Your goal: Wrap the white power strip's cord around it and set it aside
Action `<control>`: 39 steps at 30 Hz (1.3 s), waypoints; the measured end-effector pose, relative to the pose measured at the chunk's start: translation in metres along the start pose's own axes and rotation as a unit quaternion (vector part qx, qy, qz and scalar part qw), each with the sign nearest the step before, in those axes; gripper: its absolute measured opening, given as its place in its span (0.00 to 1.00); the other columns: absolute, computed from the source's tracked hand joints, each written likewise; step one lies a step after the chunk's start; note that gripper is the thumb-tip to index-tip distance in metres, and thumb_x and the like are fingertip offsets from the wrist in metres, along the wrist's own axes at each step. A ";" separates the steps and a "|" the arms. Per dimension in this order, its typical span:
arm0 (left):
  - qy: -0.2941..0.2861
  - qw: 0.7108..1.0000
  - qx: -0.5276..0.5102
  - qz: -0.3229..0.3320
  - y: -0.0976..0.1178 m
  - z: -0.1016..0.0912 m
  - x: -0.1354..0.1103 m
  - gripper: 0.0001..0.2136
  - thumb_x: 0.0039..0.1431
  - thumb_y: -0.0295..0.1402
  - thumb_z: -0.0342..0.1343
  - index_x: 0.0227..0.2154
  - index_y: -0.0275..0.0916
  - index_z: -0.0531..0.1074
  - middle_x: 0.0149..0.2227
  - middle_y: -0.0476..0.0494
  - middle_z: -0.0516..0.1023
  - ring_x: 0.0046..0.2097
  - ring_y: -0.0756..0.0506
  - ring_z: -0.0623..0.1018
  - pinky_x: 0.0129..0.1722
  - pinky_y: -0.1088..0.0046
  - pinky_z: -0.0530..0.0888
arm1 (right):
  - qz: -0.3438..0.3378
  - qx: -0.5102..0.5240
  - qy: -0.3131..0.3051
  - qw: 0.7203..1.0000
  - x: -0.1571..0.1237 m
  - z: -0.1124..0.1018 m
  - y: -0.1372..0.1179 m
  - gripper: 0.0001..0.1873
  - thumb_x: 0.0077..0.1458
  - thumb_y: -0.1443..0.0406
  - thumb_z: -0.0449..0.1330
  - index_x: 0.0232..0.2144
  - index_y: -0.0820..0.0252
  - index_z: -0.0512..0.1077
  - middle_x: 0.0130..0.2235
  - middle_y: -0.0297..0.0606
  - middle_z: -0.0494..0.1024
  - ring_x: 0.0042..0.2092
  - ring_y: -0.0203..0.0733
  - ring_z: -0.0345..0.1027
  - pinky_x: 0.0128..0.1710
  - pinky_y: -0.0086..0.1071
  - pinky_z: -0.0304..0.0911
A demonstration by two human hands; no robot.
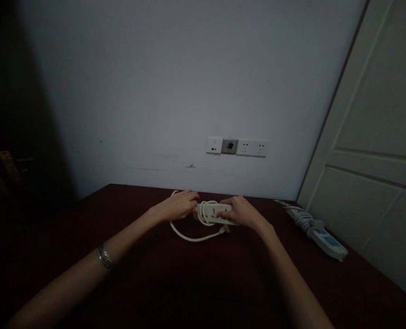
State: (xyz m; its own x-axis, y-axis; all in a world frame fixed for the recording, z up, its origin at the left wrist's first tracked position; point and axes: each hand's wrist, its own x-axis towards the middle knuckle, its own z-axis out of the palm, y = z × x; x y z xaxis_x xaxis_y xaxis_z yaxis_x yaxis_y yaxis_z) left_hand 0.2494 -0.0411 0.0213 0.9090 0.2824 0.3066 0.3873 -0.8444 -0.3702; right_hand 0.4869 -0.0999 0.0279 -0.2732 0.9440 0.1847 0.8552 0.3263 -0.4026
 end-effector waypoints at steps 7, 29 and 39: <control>-0.027 0.995 -0.090 -0.020 0.004 -0.002 0.012 0.12 0.61 0.33 0.46 0.38 0.31 0.71 0.46 0.34 0.72 0.51 0.42 0.69 0.53 0.64 0.60 | -0.006 0.027 -0.005 1.000 0.000 0.001 0.001 0.21 0.44 0.56 0.59 0.38 0.63 0.77 0.28 0.35 0.76 0.27 0.36 0.64 0.26 0.25 0.57; -0.086 0.996 -0.020 -0.017 0.009 -0.034 0.027 0.08 0.52 0.27 0.52 0.35 0.36 0.72 0.29 0.39 0.77 0.30 0.45 0.74 0.25 0.74 0.59 | -0.045 -0.003 -0.015 0.999 0.000 0.006 -0.008 0.17 0.45 0.58 0.60 0.38 0.58 0.76 0.33 0.36 0.78 0.32 0.40 0.69 0.32 0.28 0.60; -0.037 0.991 -0.056 -0.113 0.000 -0.021 0.008 0.07 0.54 0.30 0.49 0.32 0.36 0.72 0.27 0.42 0.75 0.29 0.47 0.73 0.26 0.75 0.60 | 0.042 0.050 0.103 0.993 0.005 0.008 0.009 0.20 0.43 0.55 0.61 0.37 0.60 0.71 0.31 0.37 0.76 0.28 0.37 0.67 0.27 0.28 0.59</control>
State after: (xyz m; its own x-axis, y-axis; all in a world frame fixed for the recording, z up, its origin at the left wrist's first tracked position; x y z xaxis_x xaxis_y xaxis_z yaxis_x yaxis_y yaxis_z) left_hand 0.2533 -0.0485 0.0426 0.8112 0.4995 0.3041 0.5669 -0.7994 -0.1991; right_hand 0.4895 -0.0918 0.0184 -0.0982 0.9413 0.3229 0.8204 0.2602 -0.5092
